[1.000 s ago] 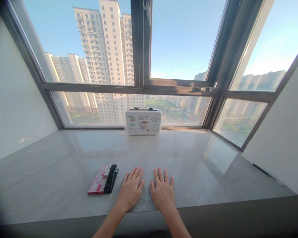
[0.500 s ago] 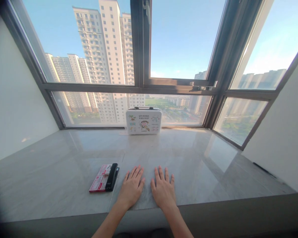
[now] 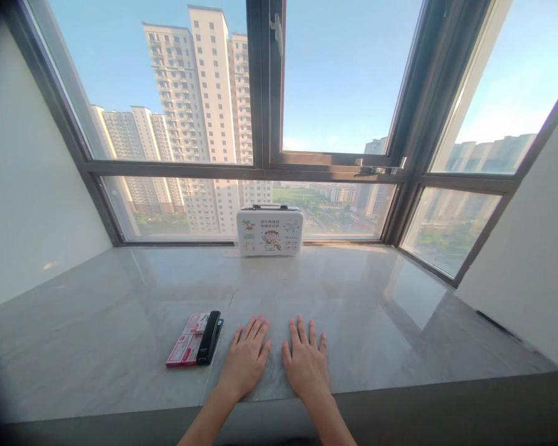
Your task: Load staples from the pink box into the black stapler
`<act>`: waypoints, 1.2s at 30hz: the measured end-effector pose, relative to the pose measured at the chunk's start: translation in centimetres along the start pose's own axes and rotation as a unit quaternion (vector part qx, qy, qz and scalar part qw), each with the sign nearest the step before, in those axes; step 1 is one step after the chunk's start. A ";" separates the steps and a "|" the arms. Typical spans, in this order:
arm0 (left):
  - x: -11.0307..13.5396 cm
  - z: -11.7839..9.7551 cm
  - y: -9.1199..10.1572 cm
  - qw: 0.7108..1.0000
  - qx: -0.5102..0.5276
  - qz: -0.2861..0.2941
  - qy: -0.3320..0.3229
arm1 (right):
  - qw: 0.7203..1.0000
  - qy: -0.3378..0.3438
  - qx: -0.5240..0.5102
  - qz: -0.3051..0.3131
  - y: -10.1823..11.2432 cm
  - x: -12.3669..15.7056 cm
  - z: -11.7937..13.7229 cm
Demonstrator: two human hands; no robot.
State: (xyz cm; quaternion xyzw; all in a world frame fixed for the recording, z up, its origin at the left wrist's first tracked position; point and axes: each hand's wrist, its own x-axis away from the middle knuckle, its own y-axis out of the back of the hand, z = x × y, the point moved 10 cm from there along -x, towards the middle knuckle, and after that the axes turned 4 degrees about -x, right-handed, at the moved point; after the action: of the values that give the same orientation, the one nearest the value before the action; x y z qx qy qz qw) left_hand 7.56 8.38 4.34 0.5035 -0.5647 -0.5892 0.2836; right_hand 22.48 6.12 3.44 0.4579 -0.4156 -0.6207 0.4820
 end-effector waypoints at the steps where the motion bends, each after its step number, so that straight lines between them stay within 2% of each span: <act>1: 0.0 0.0 0.0 1.000 0.001 0.001 0.001 | 1.000 0.002 0.000 -0.001 0.0 0.0 0.0; 11: -0.2 0.1 0.0 1.000 0.000 0.014 0.000 | 1.000 -0.004 -0.006 0.004 0.1 -0.1 0.1; 36: 0.0 0.0 0.5 1.000 0.012 -0.003 -0.005 | 1.000 -0.001 -0.005 0.003 0.2 0.1 0.1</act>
State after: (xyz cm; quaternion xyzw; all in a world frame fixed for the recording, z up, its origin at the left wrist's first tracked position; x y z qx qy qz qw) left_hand 7.41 8.27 4.81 0.5056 -0.5717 -0.5856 0.2730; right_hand 22.38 6.03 3.60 0.4535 -0.4142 -0.6222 0.4854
